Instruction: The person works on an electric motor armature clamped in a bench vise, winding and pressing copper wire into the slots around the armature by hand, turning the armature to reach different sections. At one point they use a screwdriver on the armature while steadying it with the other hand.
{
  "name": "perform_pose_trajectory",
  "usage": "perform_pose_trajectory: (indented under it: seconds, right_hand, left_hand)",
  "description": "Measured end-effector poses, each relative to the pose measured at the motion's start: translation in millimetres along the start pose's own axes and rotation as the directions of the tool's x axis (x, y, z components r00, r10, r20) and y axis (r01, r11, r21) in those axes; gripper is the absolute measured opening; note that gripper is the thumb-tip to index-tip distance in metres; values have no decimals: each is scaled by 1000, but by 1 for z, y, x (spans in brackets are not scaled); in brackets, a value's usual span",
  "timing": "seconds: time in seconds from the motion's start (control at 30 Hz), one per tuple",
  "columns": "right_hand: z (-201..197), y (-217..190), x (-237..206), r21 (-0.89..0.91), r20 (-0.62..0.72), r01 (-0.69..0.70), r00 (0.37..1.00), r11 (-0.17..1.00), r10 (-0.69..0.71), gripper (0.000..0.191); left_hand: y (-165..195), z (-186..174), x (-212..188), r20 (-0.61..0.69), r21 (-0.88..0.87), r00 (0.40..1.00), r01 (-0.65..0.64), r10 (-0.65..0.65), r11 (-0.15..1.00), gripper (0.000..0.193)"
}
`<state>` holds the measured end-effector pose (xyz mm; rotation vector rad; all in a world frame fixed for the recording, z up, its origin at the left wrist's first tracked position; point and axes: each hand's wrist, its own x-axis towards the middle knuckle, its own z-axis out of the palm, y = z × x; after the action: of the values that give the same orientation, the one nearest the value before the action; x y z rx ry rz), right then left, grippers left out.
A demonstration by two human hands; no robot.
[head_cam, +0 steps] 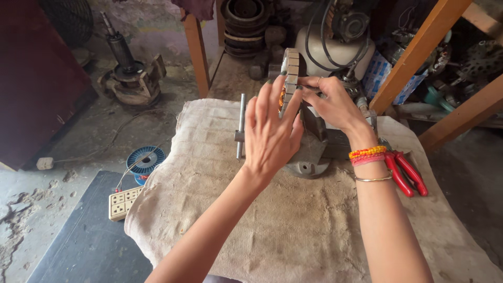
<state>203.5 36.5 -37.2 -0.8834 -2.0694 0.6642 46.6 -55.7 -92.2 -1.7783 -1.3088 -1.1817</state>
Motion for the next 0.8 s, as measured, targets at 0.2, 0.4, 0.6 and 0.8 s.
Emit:
perform_pose_trajectory:
  seconds: [0.2, 0.4, 0.6, 0.8]
  right_hand:
    - [0, -4, 0, -17, -2, 3, 1000, 1000, -3, 38]
    - [2, 4, 2, -27, -4, 68, 998, 997, -68, 38]
    - [2, 11, 3, -13, 8, 25, 1000, 1000, -25, 36]
    - [3, 15, 3, 10, 33, 76, 997, 997, -76, 36]
  left_hand:
    - [7, 13, 6, 57, 223, 997, -62, 50, 973, 58]
    - [15, 15, 3, 74, 235, 997, -47, 31, 971, 58]
    - [18, 10, 5, 139, 8, 987, 77, -78, 997, 64]
    - [16, 12, 3, 129, 63, 989, 68, -75, 996, 62]
